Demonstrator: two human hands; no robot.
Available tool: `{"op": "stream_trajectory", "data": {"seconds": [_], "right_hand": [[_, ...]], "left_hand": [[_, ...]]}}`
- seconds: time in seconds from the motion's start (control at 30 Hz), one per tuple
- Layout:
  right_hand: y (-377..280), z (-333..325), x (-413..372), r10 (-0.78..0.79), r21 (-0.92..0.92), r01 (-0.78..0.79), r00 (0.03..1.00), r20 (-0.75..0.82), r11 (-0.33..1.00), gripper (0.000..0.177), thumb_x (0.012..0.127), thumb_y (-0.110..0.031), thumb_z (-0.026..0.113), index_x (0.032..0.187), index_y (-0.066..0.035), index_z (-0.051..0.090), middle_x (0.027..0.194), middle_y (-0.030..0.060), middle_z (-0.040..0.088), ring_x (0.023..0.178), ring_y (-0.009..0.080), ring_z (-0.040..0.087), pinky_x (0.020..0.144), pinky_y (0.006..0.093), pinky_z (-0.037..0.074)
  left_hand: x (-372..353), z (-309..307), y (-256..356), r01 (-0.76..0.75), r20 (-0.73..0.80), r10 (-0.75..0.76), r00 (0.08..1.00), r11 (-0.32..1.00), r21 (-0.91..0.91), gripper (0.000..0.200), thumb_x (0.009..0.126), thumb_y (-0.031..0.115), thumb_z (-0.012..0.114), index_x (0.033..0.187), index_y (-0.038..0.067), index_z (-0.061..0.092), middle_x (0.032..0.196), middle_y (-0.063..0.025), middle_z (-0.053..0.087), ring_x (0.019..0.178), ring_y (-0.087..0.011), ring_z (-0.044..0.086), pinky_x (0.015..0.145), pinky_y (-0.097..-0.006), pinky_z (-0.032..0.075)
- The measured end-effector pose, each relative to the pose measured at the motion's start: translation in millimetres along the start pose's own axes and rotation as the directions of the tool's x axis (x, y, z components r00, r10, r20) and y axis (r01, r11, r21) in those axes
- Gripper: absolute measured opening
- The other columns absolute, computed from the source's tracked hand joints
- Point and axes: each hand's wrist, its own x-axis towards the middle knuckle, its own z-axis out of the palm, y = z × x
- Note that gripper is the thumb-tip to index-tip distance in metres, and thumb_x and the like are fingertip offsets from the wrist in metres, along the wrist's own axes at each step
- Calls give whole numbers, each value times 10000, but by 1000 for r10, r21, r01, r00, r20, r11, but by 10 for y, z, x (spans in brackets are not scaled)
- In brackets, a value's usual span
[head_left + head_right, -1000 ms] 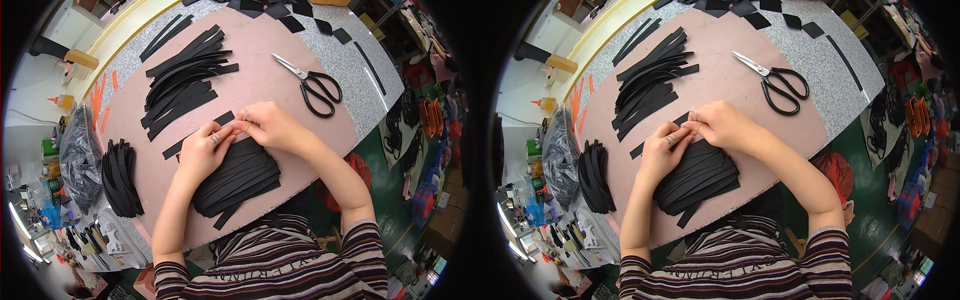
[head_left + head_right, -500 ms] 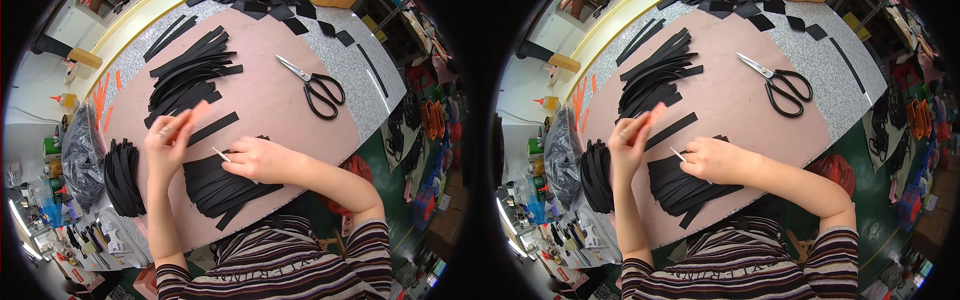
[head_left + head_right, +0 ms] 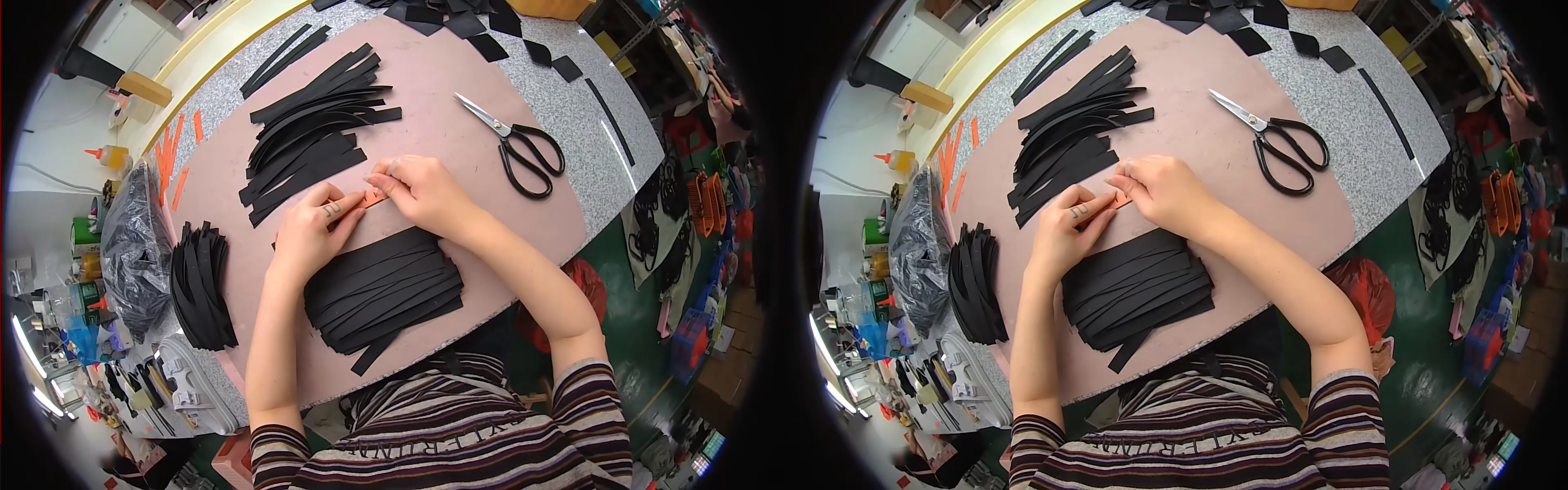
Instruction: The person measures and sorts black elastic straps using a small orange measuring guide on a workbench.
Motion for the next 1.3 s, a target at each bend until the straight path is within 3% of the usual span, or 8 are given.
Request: {"op": "stream_trajectory", "data": {"seconds": [0.4,0.5,0.63,0.8,0.93,1.07,1.13,1.3], "right_hand": [[-10,81,96,-90,-103,100,990,105,990,248,1000,-225,644,903,2,665,772,203,681,679,388,677,629,473,538],[-113,125,42,-252,-177,256,967,41,950,126,940,-126,674,892,-10,663,792,161,689,741,320,676,654,399,535],[-61,485,103,-598,-460,646,755,268,609,156,803,-117,642,941,-45,641,846,63,665,874,233,654,735,393,548],[-206,376,75,-535,-184,662,713,454,727,115,800,-117,646,874,-34,615,817,86,647,846,272,655,744,403,555],[-429,254,-230,-455,26,552,657,601,833,97,805,-92,676,777,-12,629,793,180,678,836,329,691,769,447,563],[-46,341,887,-463,-185,457,886,12,870,174,844,-159,756,930,-18,700,869,186,707,886,385,691,848,479,546],[321,470,1376,-420,-418,375,907,-19,828,331,822,-233,814,1079,-40,740,942,188,731,920,370,701,871,460,546],[425,487,1689,44,-299,20,977,208,954,324,810,-254,835,1094,-106,790,965,137,765,961,335,716,909,414,553]], "left_hand": [[-25,23,-71,-9,-41,7,999,998,-64,209,854,123,817,1061,96,821,847,-63,677,697,-229,667,646,-346,541],[-47,-42,-68,36,-200,-70,977,985,-169,213,881,81,801,1094,79,812,845,-82,678,690,-184,654,616,-319,526],[-153,-299,-256,145,-444,-169,880,986,-87,262,905,42,784,1166,59,790,882,-37,672,696,-101,599,593,-247,471],[-448,-654,-381,171,-509,-142,849,985,11,259,920,43,774,1179,48,786,901,-21,671,726,-82,592,623,-234,466],[-752,-798,-459,256,-506,-216,835,967,11,261,943,31,751,1202,39,775,910,0,629,760,-57,562,650,-209,433],[-674,-684,-356,261,-530,-236,814,965,-28,259,912,44,781,1170,57,790,866,-17,638,712,-80,570,620,-237,450],[-630,-659,-251,256,-505,-238,830,966,-36,275,898,45,794,1173,59,789,868,-18,636,693,-78,555,600,-242,439],[-783,-707,-226,224,-517,-196,834,974,-7,285,898,40,791,1182,52,787,873,-21,632,682,-80,558,590,-238,440]]}}
